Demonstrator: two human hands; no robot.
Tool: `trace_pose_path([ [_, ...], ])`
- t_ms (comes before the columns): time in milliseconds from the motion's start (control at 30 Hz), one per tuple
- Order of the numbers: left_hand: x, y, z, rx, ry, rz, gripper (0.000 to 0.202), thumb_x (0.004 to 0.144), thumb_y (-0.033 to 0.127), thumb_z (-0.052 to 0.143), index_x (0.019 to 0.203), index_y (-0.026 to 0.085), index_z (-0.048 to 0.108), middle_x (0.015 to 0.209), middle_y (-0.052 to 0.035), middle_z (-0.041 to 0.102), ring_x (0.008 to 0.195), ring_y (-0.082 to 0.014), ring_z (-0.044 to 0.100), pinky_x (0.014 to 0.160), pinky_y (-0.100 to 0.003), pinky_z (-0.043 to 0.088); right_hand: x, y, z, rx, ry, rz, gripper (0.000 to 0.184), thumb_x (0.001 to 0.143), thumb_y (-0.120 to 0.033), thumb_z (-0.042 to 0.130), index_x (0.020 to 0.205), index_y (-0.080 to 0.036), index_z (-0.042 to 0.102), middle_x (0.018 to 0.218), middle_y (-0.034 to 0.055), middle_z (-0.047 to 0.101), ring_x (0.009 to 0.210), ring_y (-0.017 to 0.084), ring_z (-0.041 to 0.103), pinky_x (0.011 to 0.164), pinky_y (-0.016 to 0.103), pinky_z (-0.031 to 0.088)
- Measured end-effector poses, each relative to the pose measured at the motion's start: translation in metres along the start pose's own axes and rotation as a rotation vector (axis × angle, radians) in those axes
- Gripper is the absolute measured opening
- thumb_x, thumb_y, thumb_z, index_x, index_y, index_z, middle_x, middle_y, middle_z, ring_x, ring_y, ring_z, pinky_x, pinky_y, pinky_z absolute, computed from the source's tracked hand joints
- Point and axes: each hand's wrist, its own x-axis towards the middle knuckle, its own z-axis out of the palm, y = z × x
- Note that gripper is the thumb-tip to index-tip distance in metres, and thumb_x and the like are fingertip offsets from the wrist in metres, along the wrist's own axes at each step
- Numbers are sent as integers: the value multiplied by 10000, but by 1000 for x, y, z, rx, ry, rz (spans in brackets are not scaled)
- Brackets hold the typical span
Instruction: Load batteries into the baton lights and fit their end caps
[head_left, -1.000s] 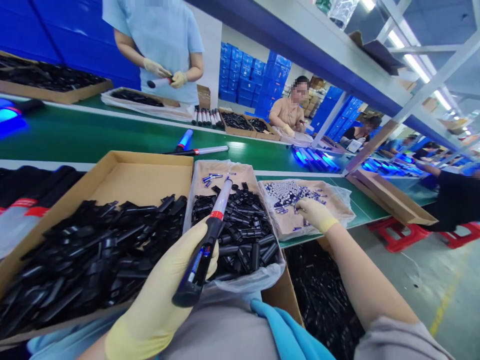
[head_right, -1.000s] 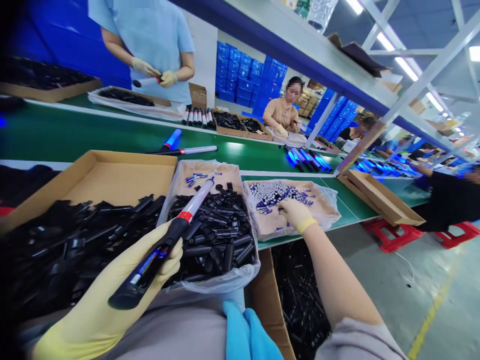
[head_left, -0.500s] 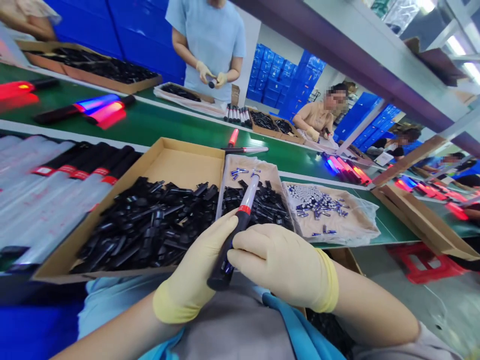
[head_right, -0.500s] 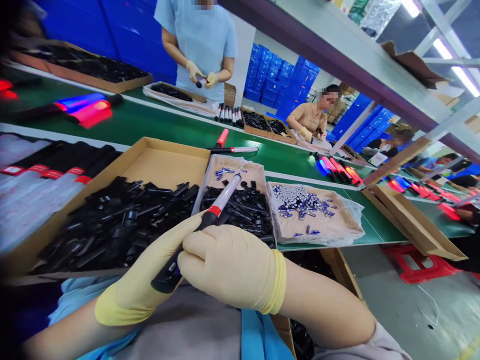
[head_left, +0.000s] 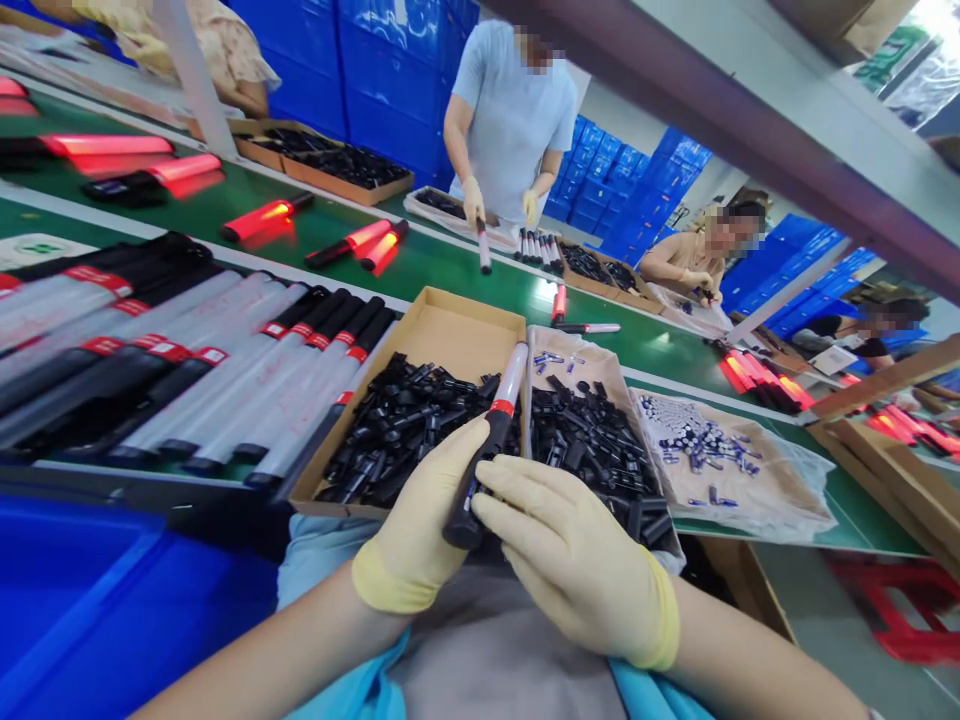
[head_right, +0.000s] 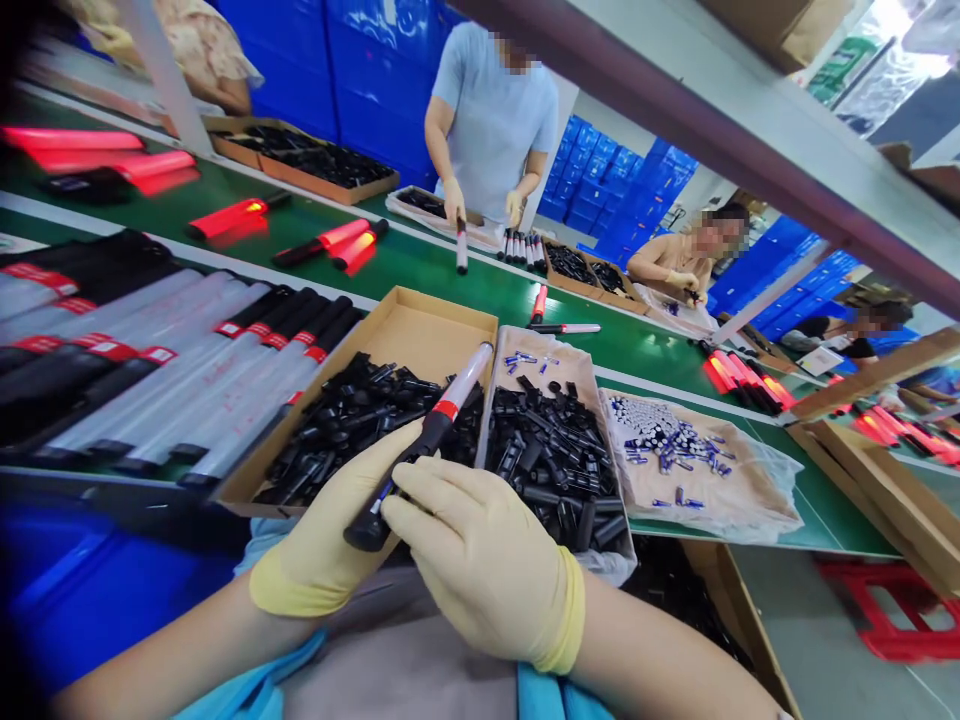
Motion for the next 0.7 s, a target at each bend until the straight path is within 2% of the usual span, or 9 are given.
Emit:
trace_pose_path([
  [100,2,10,-11,-87,3,-3,270,842,423,641,950,226,790,1220,-54,743,1346,-280,542,1123,-402,471,15,-3,9,123,72,101,335,968,-60,463,1236,-159,637,1427,176,569,1345,211,537,1051,387,540],
  [200,3,16,-22,-134,51,-32,274,833,415,660,980,224,789,1266,-37,726,1405,-292,477,1123,-404,473,26,-9,20,192,138,165,335,966,-63,469,1207,-211,649,1339,133,630,1269,183,598,1020,367,562],
  [300,4,13,-39,-103,108,-9,263,824,354,658,1016,227,784,1289,-27,717,1410,-287,473,1144,-402,446,35,-15,29,143,119,61,353,955,-59,477,1252,-185,620,1275,122,690,1263,205,599,1056,411,542],
  [400,5,5,-56,12,51,135,304,785,254,665,1067,238,777,1349,-23,685,1381,-269,509,1189,-384,380,43,-15,34,57,34,-42,381,948,-73,477,1310,-132,579,1312,146,682,1300,249,568,1056,455,537],
  [500,6,4,-65,66,0,194,328,802,230,633,1102,213,766,1401,-34,648,1372,-250,518,1214,-368,335,50,-13,36,152,25,-41,418,954,-54,441,1349,-148,545,1306,142,686,1296,225,578,1073,459,527],
  [600,5,16,-61,-18,46,126,293,901,331,543,1044,213,771,1347,-42,681,1352,-247,538,1183,-370,383,53,-14,39,353,116,114,427,975,-50,414,1334,-221,572,1302,96,687,1283,187,592,1105,447,505],
  [700,5,30,-54,-8,70,151,272,904,388,563,951,226,776,1269,-41,719,1347,-254,539,1187,-367,373,51,-17,42,518,216,329,401,981,-67,430,1282,-246,625,1297,62,681,1251,168,613,1100,392,513],
])
